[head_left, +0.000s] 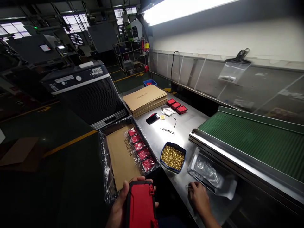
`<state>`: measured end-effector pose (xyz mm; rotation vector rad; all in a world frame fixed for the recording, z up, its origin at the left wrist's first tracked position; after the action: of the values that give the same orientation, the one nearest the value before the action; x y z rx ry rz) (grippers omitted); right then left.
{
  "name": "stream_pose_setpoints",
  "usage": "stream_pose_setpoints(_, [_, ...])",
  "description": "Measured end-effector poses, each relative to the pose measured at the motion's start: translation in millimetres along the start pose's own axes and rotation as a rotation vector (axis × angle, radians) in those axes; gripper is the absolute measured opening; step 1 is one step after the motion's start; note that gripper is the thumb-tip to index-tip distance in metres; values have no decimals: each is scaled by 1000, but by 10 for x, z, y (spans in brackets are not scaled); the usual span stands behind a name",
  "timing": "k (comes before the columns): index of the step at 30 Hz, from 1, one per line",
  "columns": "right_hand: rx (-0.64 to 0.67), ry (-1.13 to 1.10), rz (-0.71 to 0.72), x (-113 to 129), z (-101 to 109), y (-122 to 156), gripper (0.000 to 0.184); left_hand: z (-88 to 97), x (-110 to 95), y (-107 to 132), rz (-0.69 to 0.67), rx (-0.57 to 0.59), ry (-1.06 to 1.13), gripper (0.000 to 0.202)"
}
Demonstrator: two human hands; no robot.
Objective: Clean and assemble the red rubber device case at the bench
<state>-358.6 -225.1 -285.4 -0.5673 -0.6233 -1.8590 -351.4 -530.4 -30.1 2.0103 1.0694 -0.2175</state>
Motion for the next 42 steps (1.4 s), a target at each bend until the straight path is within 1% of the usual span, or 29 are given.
stream_pose_setpoints(2, [-4, -133, -13, 210, 77, 4, 34, 13, -3, 2, -2, -7, -2, 56])
stream_pose_setpoints(3, [0, -210, -17, 357, 123, 16, 40, 20, -2, 5, 3, -19, -14, 56])
stream_pose_setpoints(5, [14, -349, -6, 745, 261, 72, 49, 32, 10, 18, 26, -60, -46, 58])
stream_pose_setpoints(6, [30, -411, 23, 987, 358, 118, 50, 32, 15, 28, 38, -82, -59, 59])
stream_pose_setpoints(9, [92, -555, 160, 1774, 746, 324, 39, -6, 2, 63, 32, -115, -84, 58])
stream_pose_setpoints(11, [105, -726, 280, 2240, 1049, 488, 29, -31, -4, 86, 26, -118, -107, 57])
stream_pose_setpoints(12, [114, -828, 266, 2379, 1158, 552, 28, -38, 5, 95, 35, -114, -113, 56])
stream_pose_setpoints(13, [123, -915, 210, 2462, 1228, 603, 30, -45, 20, 101, 49, -103, -111, 55])
stream_pose_setpoints(15, [134, -998, 140, 2575, 1301, 693, 33, -74, 33, 104, 50, -55, -60, 49])
stream_pose_setpoints(18, [156, -1009, 154, 2693, 1321, 801, 27, -145, -5, 102, -3, 41, 15, 43])
stream_pose_setpoints(21, [153, -1004, 94, 2688, 1290, 858, 27, -205, -42, 112, -31, 94, -10, 44])
stream_pose_setpoints(22, [134, -971, 104, 2691, 1304, 865, 26, -217, -49, 118, -32, 97, -27, 44])
stream_pose_setpoints(26, [84, -815, 313, 2802, 1401, 876, 20, -223, -85, 142, -63, 83, -113, 47])
stream_pose_setpoints(28, [65, -783, 347, 2821, 1427, 882, 20, -219, -82, 149, -67, 82, -146, 49])
stream_pose_setpoints(33, [31, -771, 176, 2764, 1443, 921, 22, -213, -35, 141, -42, 122, -163, 51])
stream_pose_setpoints(34, [28, -765, 160, 2769, 1452, 932, 21, -212, -29, 139, -39, 128, -174, 52])
stream_pose_setpoints(38, [18, -734, 127, 2773, 1480, 946, 20, -191, -16, 137, -37, 120, -240, 53])
stream_pose_setpoints(42, [3, -720, 137, 2790, 1474, 967, 20, -160, -22, 149, -73, 85, -289, 52])
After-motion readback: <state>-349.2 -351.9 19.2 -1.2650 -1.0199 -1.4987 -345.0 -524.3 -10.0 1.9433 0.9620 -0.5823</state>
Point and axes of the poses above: each hand's wrist, its own y-axis away from the middle knuckle, its own z-axis out of the back of the hand, x = y × z, the point moved 8 cm from there along -y, towards the middle knuckle, and after that the axes turned 3 degrees about -y, right-handed, at the moved point
